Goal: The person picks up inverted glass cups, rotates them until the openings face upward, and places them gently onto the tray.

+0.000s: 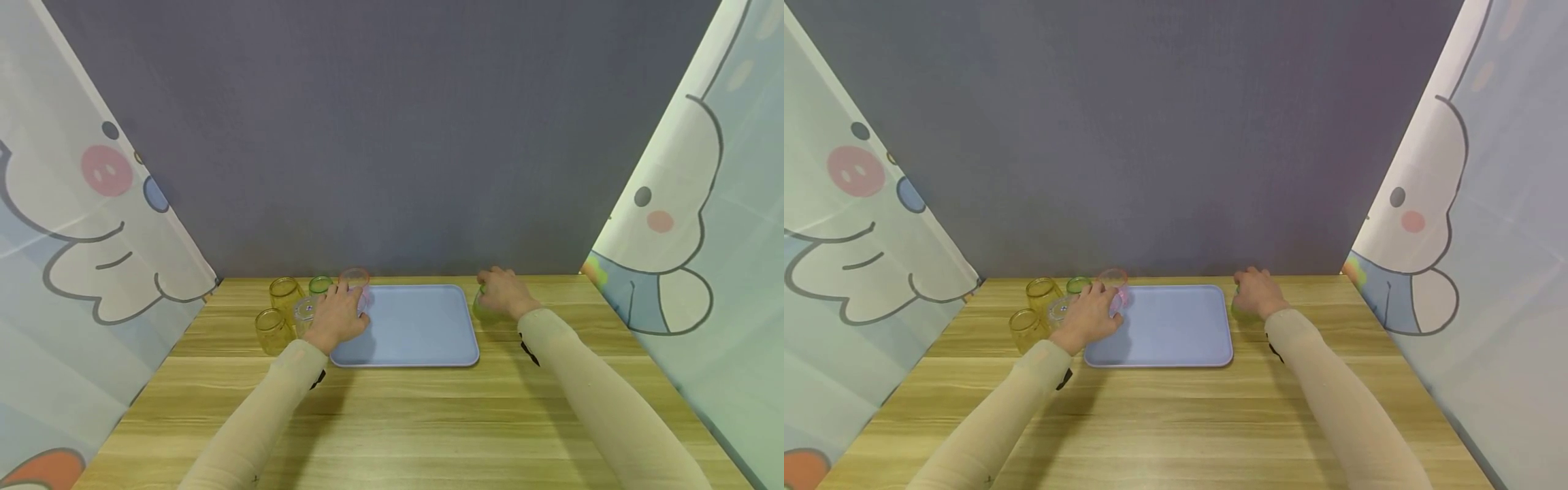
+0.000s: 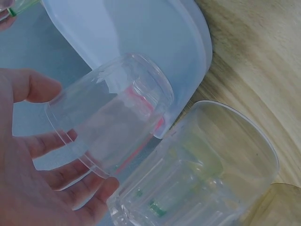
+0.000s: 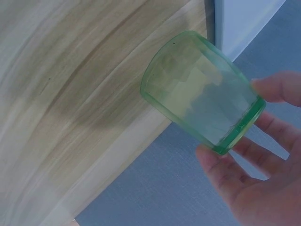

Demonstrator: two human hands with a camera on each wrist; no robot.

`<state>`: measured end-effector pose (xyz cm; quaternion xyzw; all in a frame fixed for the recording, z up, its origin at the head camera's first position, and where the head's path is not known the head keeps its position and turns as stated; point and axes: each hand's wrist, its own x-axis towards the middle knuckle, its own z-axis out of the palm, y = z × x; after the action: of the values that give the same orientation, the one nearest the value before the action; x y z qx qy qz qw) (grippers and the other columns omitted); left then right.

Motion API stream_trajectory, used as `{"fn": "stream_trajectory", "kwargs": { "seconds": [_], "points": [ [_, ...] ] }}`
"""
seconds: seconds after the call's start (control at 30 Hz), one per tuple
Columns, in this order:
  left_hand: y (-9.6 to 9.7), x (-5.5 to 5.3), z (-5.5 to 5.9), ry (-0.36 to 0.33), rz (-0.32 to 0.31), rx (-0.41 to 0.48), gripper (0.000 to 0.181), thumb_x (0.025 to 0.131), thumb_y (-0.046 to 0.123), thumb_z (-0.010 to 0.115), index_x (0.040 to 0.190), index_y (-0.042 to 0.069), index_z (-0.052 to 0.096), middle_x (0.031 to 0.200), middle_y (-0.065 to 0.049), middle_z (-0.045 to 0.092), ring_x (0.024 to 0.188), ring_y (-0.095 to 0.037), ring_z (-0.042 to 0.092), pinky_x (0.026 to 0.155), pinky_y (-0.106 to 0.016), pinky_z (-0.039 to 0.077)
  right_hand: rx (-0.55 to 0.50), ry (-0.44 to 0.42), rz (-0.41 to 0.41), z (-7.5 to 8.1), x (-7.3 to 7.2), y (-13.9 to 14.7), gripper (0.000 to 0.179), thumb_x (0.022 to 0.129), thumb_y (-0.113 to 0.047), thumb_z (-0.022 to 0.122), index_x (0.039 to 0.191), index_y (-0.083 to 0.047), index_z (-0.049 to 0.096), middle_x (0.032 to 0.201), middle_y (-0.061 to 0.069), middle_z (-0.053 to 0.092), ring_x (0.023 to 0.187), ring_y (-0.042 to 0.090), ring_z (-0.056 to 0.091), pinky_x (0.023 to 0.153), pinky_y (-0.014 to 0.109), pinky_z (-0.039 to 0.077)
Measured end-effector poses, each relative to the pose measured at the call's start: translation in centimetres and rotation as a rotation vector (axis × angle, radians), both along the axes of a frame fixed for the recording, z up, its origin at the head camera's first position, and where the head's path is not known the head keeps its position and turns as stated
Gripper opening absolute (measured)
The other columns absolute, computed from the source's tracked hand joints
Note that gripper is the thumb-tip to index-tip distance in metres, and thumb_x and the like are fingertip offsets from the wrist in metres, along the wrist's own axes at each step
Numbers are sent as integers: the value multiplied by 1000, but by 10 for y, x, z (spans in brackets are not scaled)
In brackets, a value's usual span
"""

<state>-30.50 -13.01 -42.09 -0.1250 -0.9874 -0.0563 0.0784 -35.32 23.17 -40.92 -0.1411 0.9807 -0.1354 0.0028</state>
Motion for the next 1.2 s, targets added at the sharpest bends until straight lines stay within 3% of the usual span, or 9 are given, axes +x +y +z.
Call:
{"fn": "stream_trajectory", "kwargs": {
  "seconds": [0.3,0.63,1.0,1.2],
  "points": [
    [-2,2,2,4,-14,13,55,92,33,61,141,8,57,139,-21,50,120,-41,48,96,-60,43,0,12,3,-2,-1,2,50,86,-12,58,134,1,60,129,24,56,117,49,50,91,62,48],
    [-6,10,8,39,-32,20,50,92,30,63,136,7,59,119,-16,54,113,-39,49,91,-57,43,-13,5,-2,-3,-1,3,52,85,-12,58,135,1,60,128,23,56,114,47,50,87,60,49],
    [-16,17,13,29,-40,20,49,94,32,61,135,4,59,130,-20,53,124,-44,48,99,-62,42,-55,-5,-14,-2,3,4,51,85,-13,59,135,1,59,129,26,53,111,43,48,82,55,48],
    [-22,18,14,22,-20,8,52,95,32,62,139,5,57,126,-20,53,126,-44,46,99,-62,42,-58,-3,-11,-3,3,4,51,86,-12,60,134,2,60,130,27,53,114,45,48,82,55,48]
  ]
}}
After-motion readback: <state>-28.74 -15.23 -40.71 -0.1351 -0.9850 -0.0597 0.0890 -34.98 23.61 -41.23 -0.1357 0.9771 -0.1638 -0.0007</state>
